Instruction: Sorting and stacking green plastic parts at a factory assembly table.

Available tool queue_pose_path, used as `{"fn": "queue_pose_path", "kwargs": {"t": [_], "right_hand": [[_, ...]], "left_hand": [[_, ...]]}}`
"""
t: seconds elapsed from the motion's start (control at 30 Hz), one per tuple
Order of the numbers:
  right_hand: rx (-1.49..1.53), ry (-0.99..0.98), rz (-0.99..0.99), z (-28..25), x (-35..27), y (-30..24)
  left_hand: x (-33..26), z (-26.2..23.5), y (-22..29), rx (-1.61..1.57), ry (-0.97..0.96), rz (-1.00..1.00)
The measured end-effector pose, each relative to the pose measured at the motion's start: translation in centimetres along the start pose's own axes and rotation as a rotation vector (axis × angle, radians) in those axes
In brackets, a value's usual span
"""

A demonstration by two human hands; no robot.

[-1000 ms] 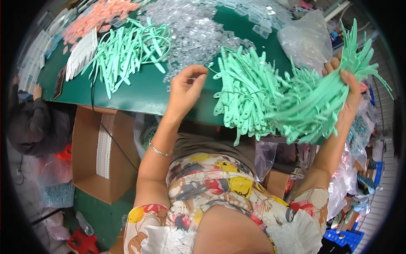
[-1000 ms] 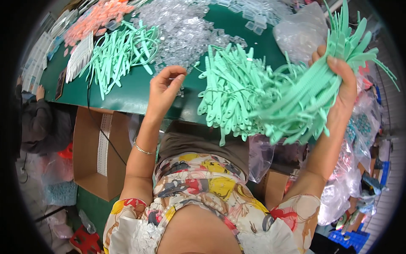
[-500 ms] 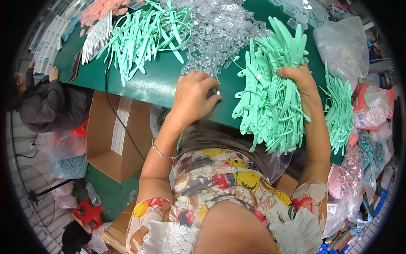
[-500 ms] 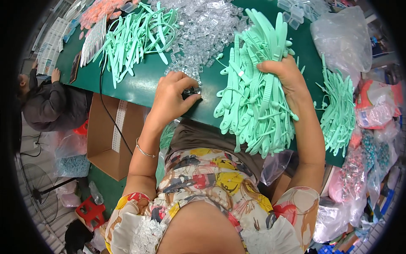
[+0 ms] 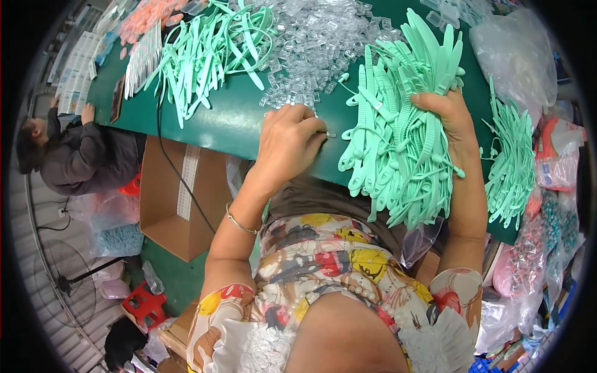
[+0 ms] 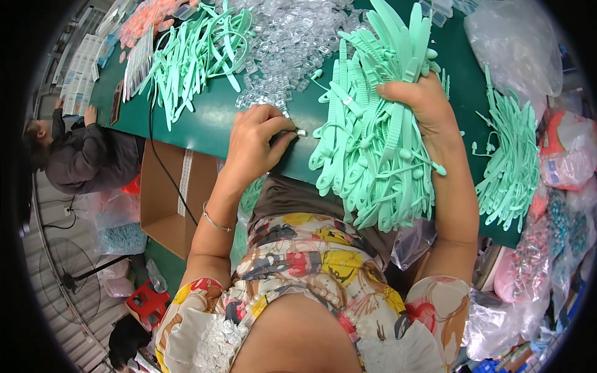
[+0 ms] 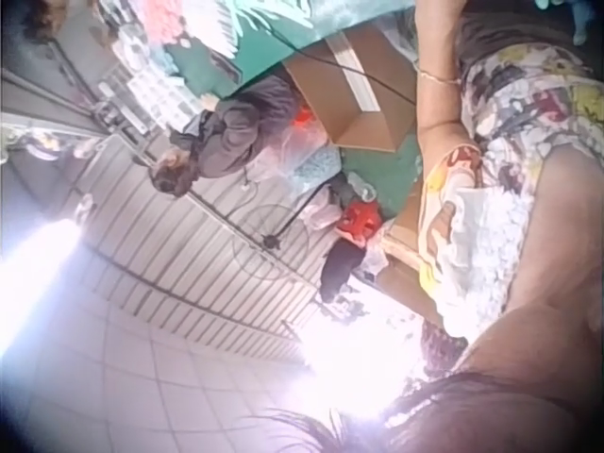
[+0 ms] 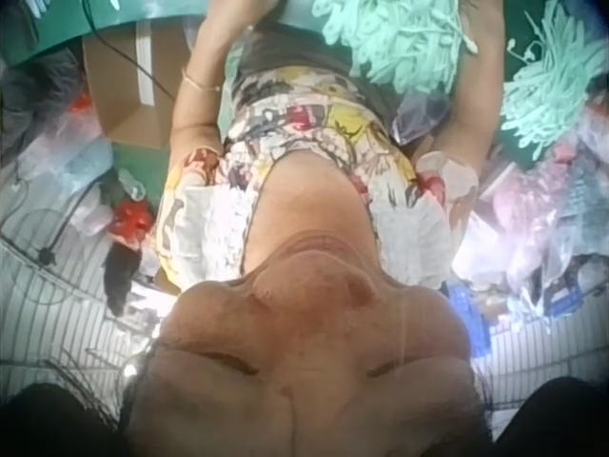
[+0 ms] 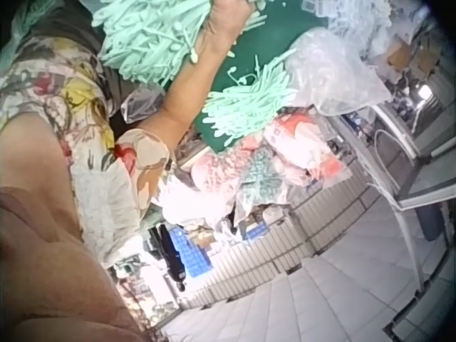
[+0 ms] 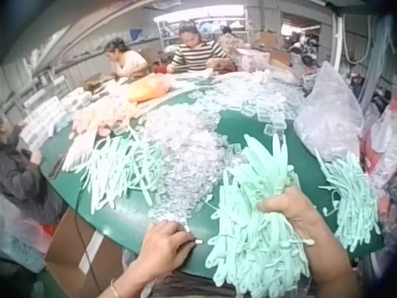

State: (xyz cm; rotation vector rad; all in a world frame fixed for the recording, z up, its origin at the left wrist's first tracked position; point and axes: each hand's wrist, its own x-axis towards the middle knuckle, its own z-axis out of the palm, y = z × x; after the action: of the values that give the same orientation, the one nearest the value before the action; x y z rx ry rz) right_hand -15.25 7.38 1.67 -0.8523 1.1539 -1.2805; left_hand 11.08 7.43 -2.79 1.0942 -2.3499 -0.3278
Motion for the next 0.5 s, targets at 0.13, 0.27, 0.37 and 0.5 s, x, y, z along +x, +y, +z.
{"fn": "queue_pose_path", "kwargs": {"t": [0.13, 0.27, 0.37, 0.5], "right_hand": [[-0.026, -0.021, 0.015, -0.2, 0.0, -0.1], [-0.02, -0.024, 0.007, -0.5, 0.1, 0.1], [-0.031, -0.007, 0.011, -0.4, 0.0, -0.1], [0.026, -0.011, -0.014, 0.1, -0.3, -0.3]], "left_hand": [[0.4, 0.0, 0.4, -0.03, 0.041, -0.008], [0.6, 0.2, 0.6, 0.003, -0.04, 0.027], [0.8, 0.5, 0.8, 0.005, -0.027, 0.061], [1.2, 1.2, 0.4, -0.14, 0.079, 0.061]]}}
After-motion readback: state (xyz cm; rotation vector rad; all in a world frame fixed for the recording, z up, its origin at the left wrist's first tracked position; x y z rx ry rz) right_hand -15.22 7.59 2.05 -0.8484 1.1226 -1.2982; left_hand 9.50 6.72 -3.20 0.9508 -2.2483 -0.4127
